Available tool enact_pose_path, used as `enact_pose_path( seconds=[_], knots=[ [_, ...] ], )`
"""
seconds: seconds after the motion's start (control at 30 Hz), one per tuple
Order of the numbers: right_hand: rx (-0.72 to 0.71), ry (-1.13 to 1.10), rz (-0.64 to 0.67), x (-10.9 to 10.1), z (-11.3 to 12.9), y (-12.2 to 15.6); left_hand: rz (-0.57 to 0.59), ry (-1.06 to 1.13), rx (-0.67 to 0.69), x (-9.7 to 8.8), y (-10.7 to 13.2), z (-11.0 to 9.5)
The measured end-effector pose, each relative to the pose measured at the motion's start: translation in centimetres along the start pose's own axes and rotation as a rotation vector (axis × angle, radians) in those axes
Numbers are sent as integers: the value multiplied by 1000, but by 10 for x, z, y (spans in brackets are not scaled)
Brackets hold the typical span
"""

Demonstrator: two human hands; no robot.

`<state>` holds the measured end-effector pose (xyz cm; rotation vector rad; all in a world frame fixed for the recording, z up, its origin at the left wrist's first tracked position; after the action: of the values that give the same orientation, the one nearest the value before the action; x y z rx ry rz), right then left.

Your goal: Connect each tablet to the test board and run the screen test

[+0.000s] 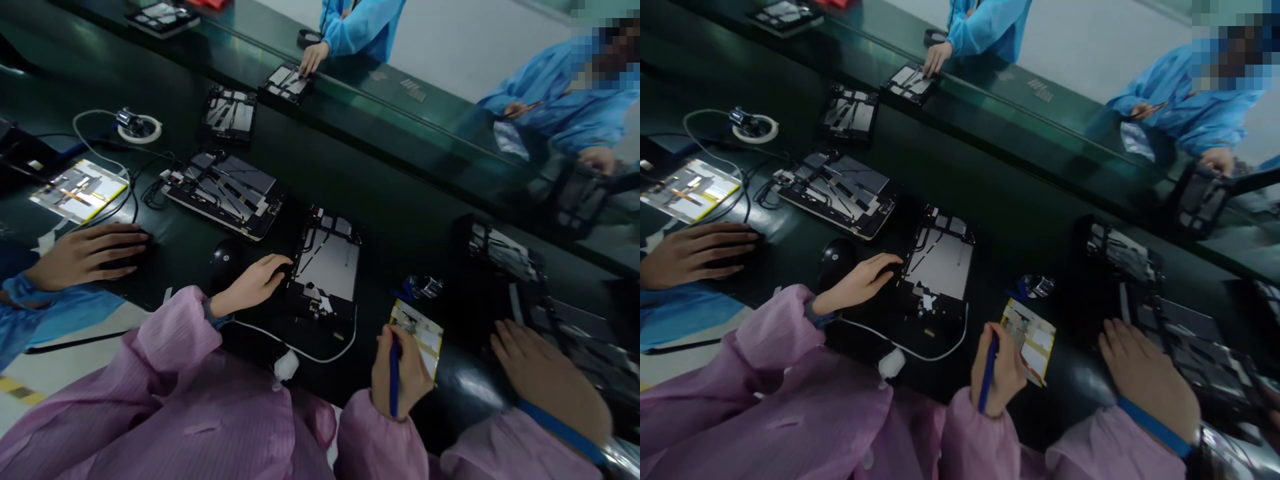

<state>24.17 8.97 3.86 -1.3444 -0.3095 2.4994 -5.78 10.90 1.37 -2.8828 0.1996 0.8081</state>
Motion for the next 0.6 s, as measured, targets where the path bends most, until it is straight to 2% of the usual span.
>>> enact_pose_path(
  seconds=[0.1,0.13,0.2,0.27,0.3,0.33,0.43,0.5,0.6],
  knots=[
    [-201,312,123,-16,-41,7,2,133,-85,4,-1,7],
    [-227,386,154,-20,-52,11,16,212,-139,7,-1,9],
    [-207,476,124,-28,-62,17,66,361,-264,13,0,11],
    [-132,407,36,-30,-54,18,125,441,-352,20,2,6],
    [-93,310,29,-24,-46,17,150,455,-374,24,3,1],
    [-70,180,54,-14,-36,14,165,466,-386,29,4,-4],
    [-66,-103,271,31,-3,1,147,537,-421,45,3,-18],
    [-57,-118,310,50,10,-10,59,632,-450,56,-2,-19],
    [-26,-104,348,59,15,-26,-177,904,-559,62,-16,-5]
  ],
)
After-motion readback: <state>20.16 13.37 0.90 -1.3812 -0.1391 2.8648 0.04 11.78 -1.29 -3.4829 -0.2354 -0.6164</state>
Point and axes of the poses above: each hand's wrist, its own y-axis away from the middle knuckle, its own x-axis out of the palm, z = x × y, the point moved 6 cm from there along -y, towards the middle knuckle, and after that the axes turned 2 degrees about z, right-handed, at the moved point
